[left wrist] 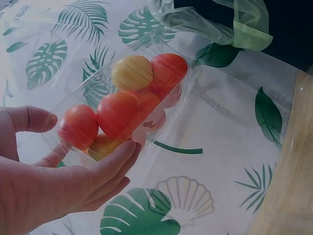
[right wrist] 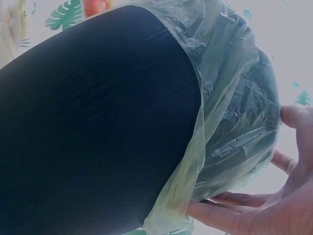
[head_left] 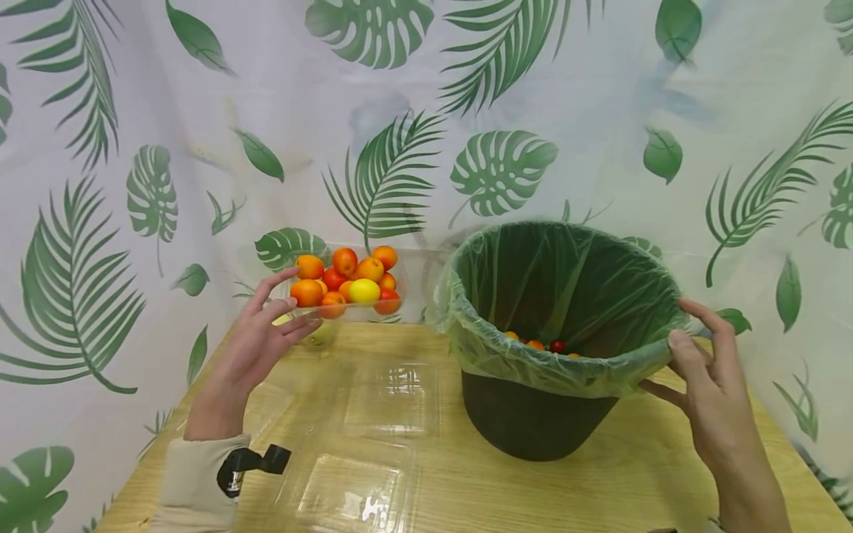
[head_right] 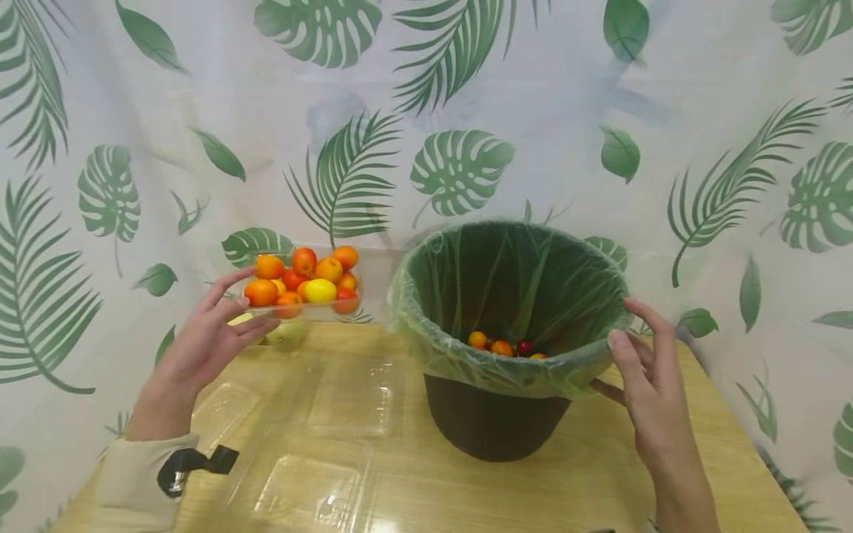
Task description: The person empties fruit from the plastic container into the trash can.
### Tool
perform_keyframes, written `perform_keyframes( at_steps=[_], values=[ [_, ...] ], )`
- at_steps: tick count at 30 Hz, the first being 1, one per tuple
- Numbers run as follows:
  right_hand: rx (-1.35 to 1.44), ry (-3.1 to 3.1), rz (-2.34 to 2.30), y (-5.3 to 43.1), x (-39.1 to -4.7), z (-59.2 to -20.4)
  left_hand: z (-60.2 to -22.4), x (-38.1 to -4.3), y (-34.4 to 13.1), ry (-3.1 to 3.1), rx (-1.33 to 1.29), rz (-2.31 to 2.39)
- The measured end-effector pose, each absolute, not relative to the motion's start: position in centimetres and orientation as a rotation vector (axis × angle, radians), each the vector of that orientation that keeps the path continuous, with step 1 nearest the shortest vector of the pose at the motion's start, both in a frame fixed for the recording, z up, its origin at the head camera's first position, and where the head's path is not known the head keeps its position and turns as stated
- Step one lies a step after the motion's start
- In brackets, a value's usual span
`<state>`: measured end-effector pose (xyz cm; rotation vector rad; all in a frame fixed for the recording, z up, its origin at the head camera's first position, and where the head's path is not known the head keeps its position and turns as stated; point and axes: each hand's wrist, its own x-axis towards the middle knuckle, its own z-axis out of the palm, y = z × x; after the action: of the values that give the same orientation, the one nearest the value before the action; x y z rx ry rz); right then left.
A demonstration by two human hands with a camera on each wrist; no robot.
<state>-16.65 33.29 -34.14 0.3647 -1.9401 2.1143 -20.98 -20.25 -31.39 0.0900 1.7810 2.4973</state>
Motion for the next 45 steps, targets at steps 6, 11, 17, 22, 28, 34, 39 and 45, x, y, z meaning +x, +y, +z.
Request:
perform_keyframes(
  at_steps=[6, 11, 17, 22, 28, 34, 39, 45],
  values=[
    [0.368, -1.955, 2.11, 33.1, -16.5, -34.2, -30.0, -20.1, -20.4, 1.804, 0.157, 2.475],
    [0.367, -1.98, 2.1, 33.3, -16.6, -34.2, -28.5, -19.6, -19.8, 1.846, 0.273, 2.448],
    [0.386, -1.965, 2.108, 33.3, -16.7, -34.1, -26.2, -19.6, -18.8, 1.806, 0.376, 2.464],
    [0.385, -1.944, 2.129, 33.4, -16.6, -34.2, -24.8, -20.0, -17.7, 1.7, 0.45, 2.492],
    [0.386, -1.94, 2.128, 33.3, -16.7, -34.2, -23.7, -20.5, -16.2, 1.666, 0.498, 2.472],
    [0.397, -1.935, 2.137, 33.3, -16.9, -34.2, -22.8, -21.0, -14.2, 1.627, 0.478, 2.474],
    [0.393, -1.932, 2.145, 33.3, -17.0, -34.2, -22.3, -21.6, -12.4, 1.671, 0.507, 2.427],
    [0.4, -1.929, 2.146, 33.5, -17.2, -34.1, -22.2, -22.4, -11.0, 1.69, 0.498, 2.403]
  ],
)
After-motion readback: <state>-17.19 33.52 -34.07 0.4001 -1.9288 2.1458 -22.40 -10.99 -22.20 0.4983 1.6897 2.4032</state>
